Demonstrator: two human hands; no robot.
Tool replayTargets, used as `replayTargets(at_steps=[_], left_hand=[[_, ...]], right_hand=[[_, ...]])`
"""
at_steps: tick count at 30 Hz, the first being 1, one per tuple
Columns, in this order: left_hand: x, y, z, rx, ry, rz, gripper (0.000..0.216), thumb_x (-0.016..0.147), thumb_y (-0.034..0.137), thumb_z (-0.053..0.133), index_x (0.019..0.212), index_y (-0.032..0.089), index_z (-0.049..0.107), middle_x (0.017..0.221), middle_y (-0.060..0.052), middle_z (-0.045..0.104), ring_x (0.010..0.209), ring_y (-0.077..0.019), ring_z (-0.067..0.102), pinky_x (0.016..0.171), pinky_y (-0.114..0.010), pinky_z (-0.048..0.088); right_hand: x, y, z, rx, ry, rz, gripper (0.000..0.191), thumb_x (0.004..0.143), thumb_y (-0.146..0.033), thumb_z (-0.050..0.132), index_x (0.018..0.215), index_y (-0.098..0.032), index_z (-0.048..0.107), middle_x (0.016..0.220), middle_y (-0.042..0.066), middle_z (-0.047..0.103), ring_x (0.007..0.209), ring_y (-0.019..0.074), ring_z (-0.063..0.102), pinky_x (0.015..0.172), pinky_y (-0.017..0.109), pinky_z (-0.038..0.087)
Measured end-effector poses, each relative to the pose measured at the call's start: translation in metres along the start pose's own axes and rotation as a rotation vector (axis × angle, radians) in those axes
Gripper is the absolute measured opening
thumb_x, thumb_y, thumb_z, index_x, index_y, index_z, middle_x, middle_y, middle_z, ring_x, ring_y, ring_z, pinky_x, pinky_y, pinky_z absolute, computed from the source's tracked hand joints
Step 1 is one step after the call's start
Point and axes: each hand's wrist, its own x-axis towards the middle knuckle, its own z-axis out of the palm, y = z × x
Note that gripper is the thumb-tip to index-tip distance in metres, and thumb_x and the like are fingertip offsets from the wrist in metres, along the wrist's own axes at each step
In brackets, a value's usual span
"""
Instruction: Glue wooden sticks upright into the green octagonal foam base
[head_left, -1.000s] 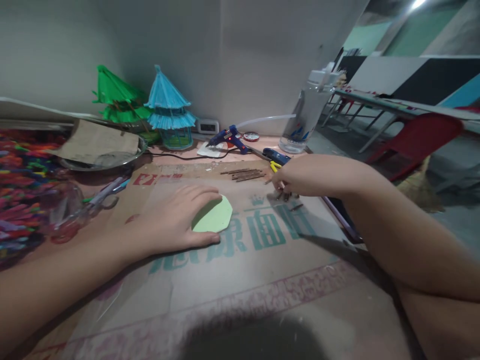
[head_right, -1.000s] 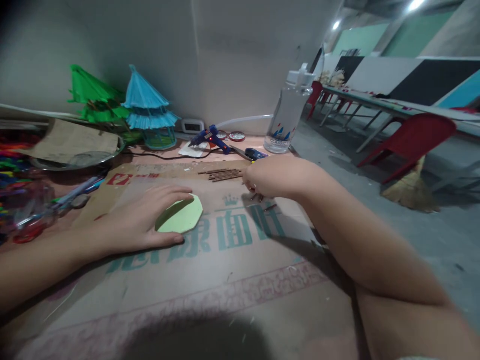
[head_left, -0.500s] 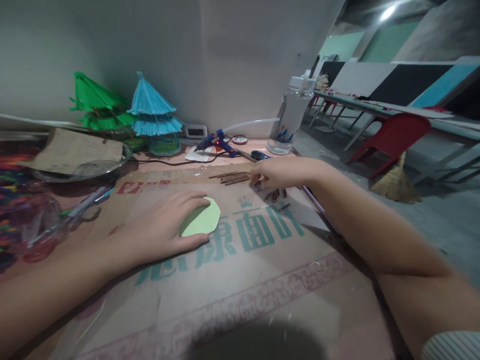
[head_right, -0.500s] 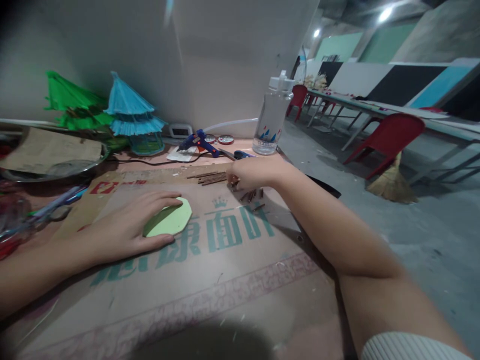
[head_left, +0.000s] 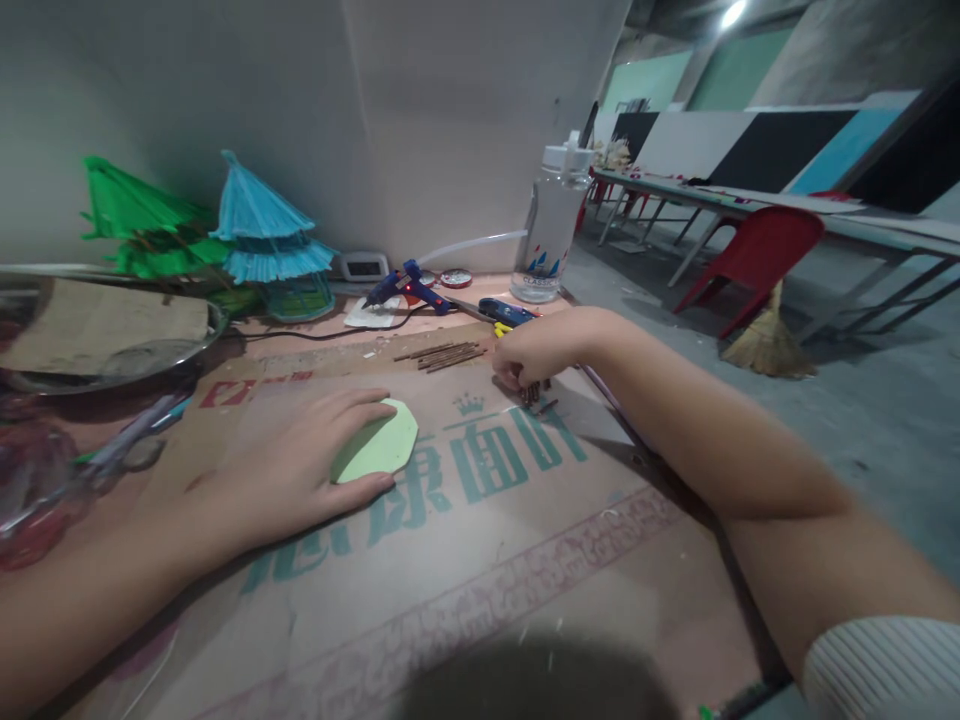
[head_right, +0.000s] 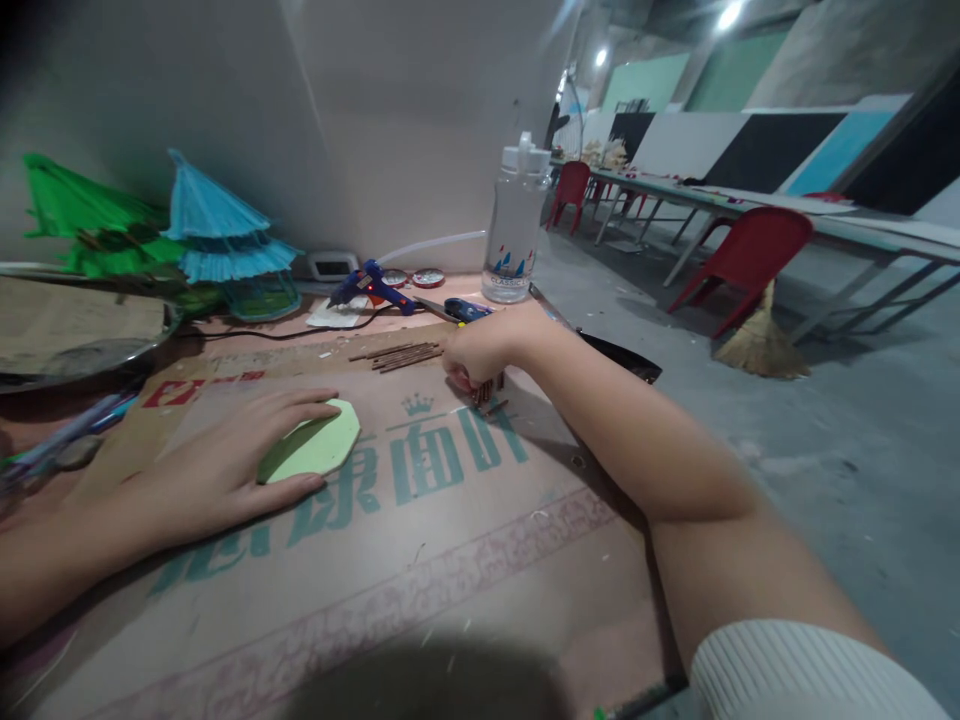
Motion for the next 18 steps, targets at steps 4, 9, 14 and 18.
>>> replayTargets(at_steps=[4, 9, 14, 18], left_hand=[[0.001, 0.001, -0.001, 0.015, -0.002, -0.008, 0.068, 0.088, 0.068, 0.058, 0.137, 0.021, 0.059, 0.151, -0.014, 0.055, 0.137, -0.0375, 0.053, 0.114, -0.054, 0.044], [-0.001, -0.003, 0.002, 0.042, 0.011, 0.008, 0.067, 0.088, 0.067, 0.059, 0.137, 0.021, 0.059, 0.151, -0.014, 0.055, 0.136, -0.0366, 0.055, 0.114, -0.052, 0.045], [-0.003, -0.008, 0.007, 0.051, 0.044, 0.031, 0.066, 0.089, 0.067, 0.058, 0.138, 0.023, 0.057, 0.152, -0.013, 0.054, 0.136, -0.0356, 0.055, 0.114, -0.051, 0.045], [-0.002, -0.005, 0.004, 0.053, 0.029, 0.021, 0.066, 0.088, 0.066, 0.058, 0.137, 0.021, 0.059, 0.151, -0.014, 0.055, 0.134, -0.0360, 0.056, 0.113, -0.050, 0.046]], right_hand=[[-0.003, 0.001, -0.008, -0.077, -0.193, 0.031, 0.029, 0.075, -0.004, 0.064, 0.085, -0.024, 0.082, 0.081, -0.001, 0.076, 0.065, 0.0157, 0.058, 0.057, 0.029, 0.032], [-0.009, 0.006, -0.014, -0.053, -0.217, 0.058, 0.019, 0.077, -0.010, 0.070, 0.086, -0.022, 0.083, 0.078, -0.001, 0.077, 0.062, 0.0137, 0.058, 0.059, 0.027, 0.033], [-0.012, -0.004, -0.022, 0.137, -0.258, -0.104, 0.020, 0.089, -0.029, 0.066, 0.093, -0.016, 0.081, 0.086, 0.003, 0.078, 0.071, 0.0133, 0.063, 0.063, 0.025, 0.038], [-0.008, -0.011, -0.020, 0.340, -0.447, -0.149, 0.028, 0.094, -0.032, 0.059, 0.088, -0.013, 0.078, 0.082, 0.004, 0.077, 0.076, 0.0152, 0.068, 0.070, 0.025, 0.045]])
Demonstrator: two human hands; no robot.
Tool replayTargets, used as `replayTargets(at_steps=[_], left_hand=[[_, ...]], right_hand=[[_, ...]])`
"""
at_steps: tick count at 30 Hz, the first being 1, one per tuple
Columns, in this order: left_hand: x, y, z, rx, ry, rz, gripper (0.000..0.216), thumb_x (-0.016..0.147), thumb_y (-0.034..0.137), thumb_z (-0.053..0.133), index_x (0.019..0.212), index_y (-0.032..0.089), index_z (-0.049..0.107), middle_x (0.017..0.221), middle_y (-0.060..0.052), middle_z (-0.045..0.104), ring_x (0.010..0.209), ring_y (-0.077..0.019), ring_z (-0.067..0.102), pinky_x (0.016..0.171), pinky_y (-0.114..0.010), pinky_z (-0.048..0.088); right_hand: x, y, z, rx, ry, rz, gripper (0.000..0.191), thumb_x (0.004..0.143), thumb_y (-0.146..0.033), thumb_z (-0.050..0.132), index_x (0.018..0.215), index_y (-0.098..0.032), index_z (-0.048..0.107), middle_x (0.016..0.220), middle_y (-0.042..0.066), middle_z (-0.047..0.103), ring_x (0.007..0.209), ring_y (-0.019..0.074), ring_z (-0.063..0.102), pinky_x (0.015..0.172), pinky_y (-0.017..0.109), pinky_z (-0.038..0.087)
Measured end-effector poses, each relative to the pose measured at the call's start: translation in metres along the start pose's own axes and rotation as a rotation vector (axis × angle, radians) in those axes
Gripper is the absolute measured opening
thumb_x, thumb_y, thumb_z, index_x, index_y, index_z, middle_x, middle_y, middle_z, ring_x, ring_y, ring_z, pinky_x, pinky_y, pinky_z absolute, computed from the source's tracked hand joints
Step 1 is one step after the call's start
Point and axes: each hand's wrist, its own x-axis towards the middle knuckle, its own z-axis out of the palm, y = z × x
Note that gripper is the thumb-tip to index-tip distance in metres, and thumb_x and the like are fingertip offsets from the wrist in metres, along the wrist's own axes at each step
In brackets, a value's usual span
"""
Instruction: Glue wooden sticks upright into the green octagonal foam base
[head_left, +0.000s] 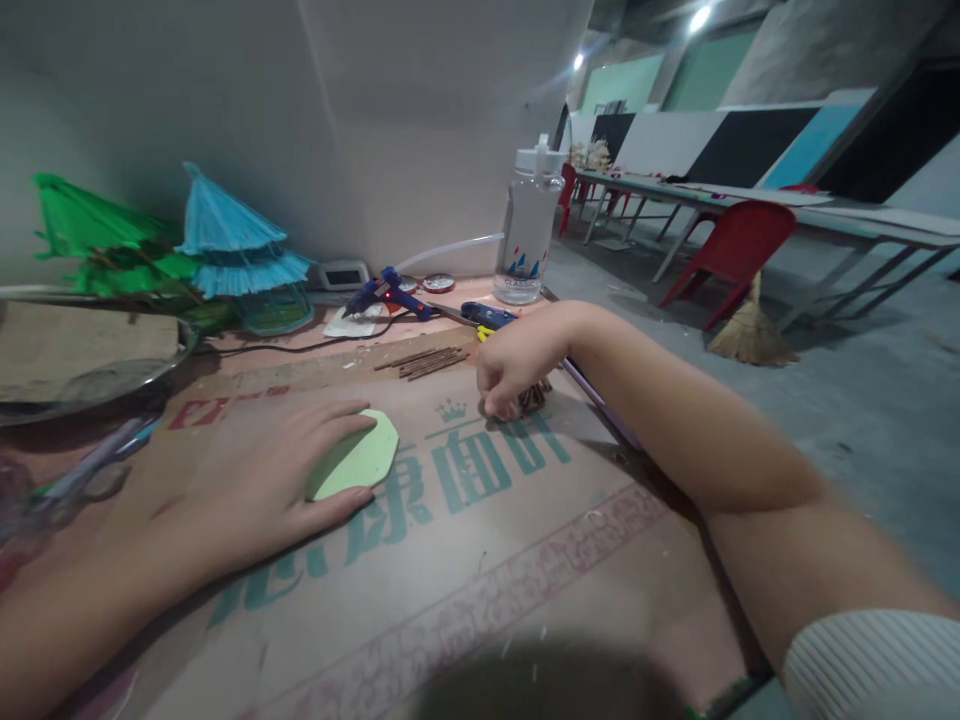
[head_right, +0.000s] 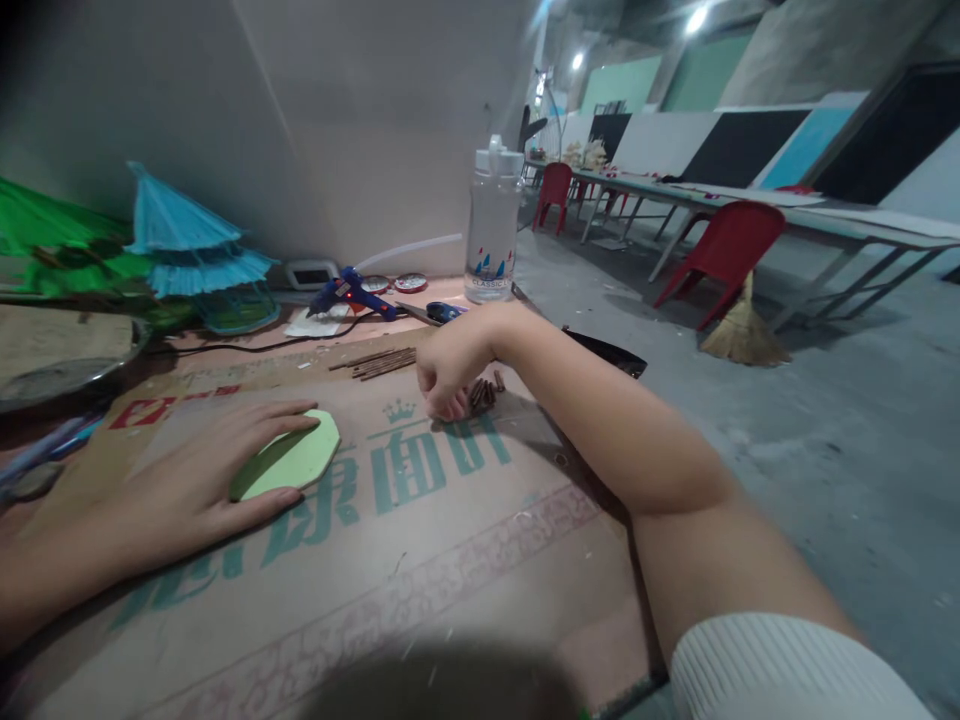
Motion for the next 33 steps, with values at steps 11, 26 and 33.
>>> replayTargets(at_steps=[11, 26, 33], left_hand=[[0.003, 0.006, -0.006, -0.030, -0.043, -0.021, 0.066, 0.089, 0.065, 0.058, 0.137, 0.021, 0.059, 0.152, -0.016, 0.053, 0.138, -0.0373, 0.052, 0.114, -0.053, 0.044], [0.003, -0.002, 0.006, -0.068, 0.043, -0.024, 0.068, 0.086, 0.071, 0.060, 0.136, 0.025, 0.061, 0.149, -0.010, 0.058, 0.137, -0.0369, 0.053, 0.116, -0.052, 0.042], [0.003, 0.004, 0.000, -0.059, -0.021, -0.028, 0.067, 0.092, 0.066, 0.055, 0.139, 0.019, 0.057, 0.152, -0.017, 0.053, 0.140, -0.0357, 0.049, 0.117, -0.054, 0.040]], right_hand=[[-0.002, -0.008, -0.001, -0.187, 0.464, -0.025, 0.022, 0.095, -0.030, 0.059, 0.099, -0.017, 0.077, 0.089, 0.004, 0.076, 0.076, 0.0166, 0.064, 0.067, 0.028, 0.039], [-0.093, 0.054, 0.145, -0.044, 0.816, 0.787, 0.069, 0.092, -0.058, 0.057, 0.141, -0.009, 0.048, 0.129, 0.024, 0.067, 0.114, 0.0369, 0.067, 0.088, 0.041, 0.052], [-0.067, 0.072, 0.154, -0.075, 0.952, 0.821, 0.080, 0.086, -0.060, 0.057, 0.145, -0.007, 0.050, 0.135, 0.027, 0.064, 0.121, 0.0449, 0.063, 0.097, 0.055, 0.051]])
